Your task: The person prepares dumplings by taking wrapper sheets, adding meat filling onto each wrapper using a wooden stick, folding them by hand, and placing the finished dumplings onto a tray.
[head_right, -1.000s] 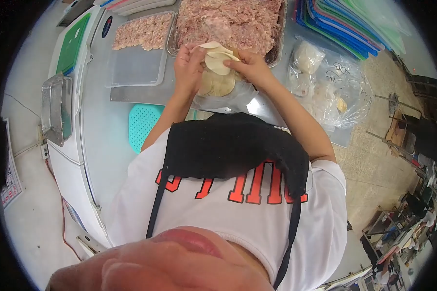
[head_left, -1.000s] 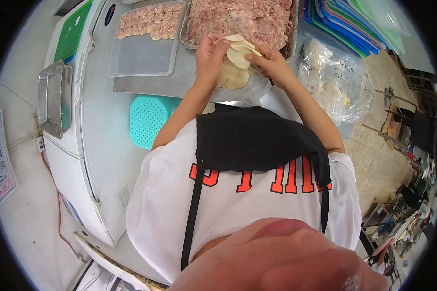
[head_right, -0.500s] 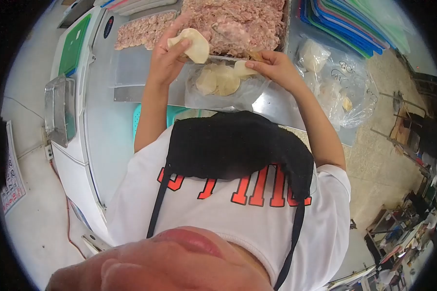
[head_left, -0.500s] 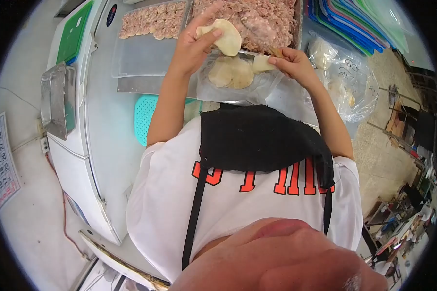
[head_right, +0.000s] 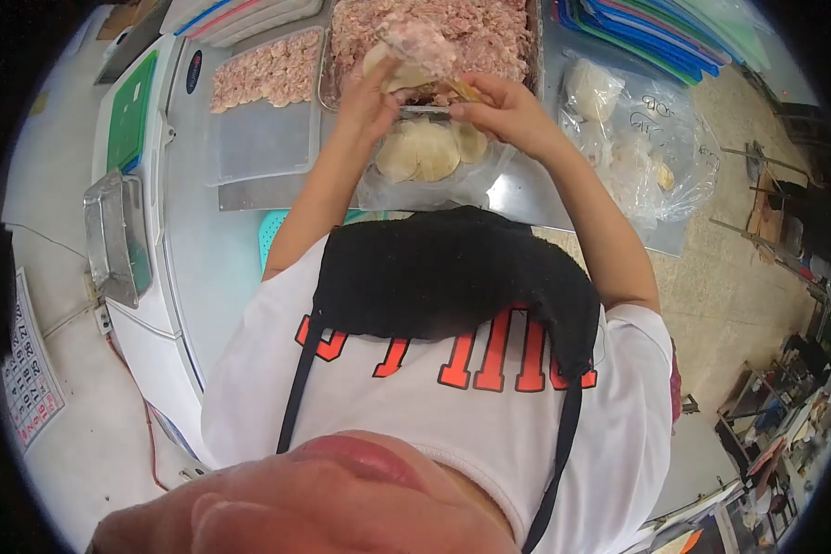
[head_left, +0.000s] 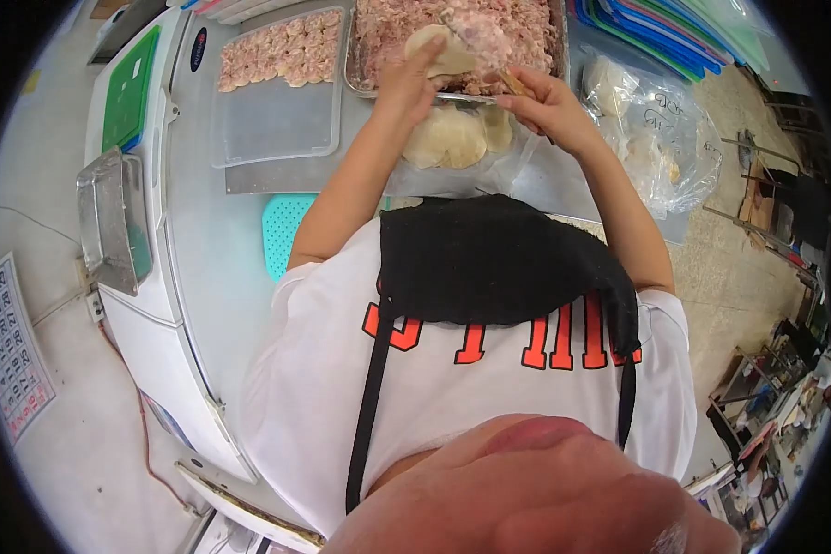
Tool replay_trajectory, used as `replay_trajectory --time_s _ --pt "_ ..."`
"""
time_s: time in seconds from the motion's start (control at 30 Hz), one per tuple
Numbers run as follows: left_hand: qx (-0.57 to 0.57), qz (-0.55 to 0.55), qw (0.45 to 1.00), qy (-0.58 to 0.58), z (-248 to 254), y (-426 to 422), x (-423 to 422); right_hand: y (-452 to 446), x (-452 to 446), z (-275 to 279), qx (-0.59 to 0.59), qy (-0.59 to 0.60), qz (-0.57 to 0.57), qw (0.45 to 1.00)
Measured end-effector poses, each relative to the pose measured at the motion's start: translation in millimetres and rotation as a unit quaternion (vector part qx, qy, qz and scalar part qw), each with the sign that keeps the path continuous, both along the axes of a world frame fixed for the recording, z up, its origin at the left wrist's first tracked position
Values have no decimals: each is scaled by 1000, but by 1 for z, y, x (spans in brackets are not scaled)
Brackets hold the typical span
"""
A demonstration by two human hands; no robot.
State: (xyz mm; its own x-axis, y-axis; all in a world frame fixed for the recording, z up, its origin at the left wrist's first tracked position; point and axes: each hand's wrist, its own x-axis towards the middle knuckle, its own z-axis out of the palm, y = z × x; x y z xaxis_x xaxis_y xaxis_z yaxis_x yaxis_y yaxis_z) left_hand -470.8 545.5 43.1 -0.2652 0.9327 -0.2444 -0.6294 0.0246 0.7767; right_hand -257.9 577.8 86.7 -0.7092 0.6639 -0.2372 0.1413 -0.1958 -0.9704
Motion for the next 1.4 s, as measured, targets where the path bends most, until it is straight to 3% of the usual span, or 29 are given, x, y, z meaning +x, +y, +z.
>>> replay_trajectory --time_s 0.1,0.3,0.4,0.5,0.6,0.7,0.8,0.9,1.1,1.2,1.3,1.4 --pt "-64 -25 991 -116 7 2 18 14 -11 -3 19 -8 20 1000" --pt "-19 -89 970 -227 23 9 17 16 -27 -21 106 40 -53 992" --pt "7 -24 976 -215 20 18 10 19 -15 -10 57 -71 49 995" --pt "82 -87 974 -190 23 20 -9 12 -13 -15 24 -16 27 999" --pt "-6 -46 993 -111 35 15 8 17 -15 -9 57 27 -13 998" --pt "8 -93 987 -128 29 12 13 24 -25 -21 168 37 -102 980" --pt "-3 -99 965 -241 20 15 15 30 -18 -29 241 -49 -52 968" --pt "-32 -65 968 -240 28 15 21 22 -23 -40 200 37 -75 976" --pt "-51 -19 979 -195 28 12 30 19 -10 -26 106 34 10 994" --pt "-18 -34 982 -184 19 15 30 16 -12 -11 133 56 -20 989" --pt "119 -157 922 -333 -8 21 17 22 -17 -23 128 86 -8 988" --pt "63 -95 960 -256 4 19 27 21 -12 -22 126 49 33 990"
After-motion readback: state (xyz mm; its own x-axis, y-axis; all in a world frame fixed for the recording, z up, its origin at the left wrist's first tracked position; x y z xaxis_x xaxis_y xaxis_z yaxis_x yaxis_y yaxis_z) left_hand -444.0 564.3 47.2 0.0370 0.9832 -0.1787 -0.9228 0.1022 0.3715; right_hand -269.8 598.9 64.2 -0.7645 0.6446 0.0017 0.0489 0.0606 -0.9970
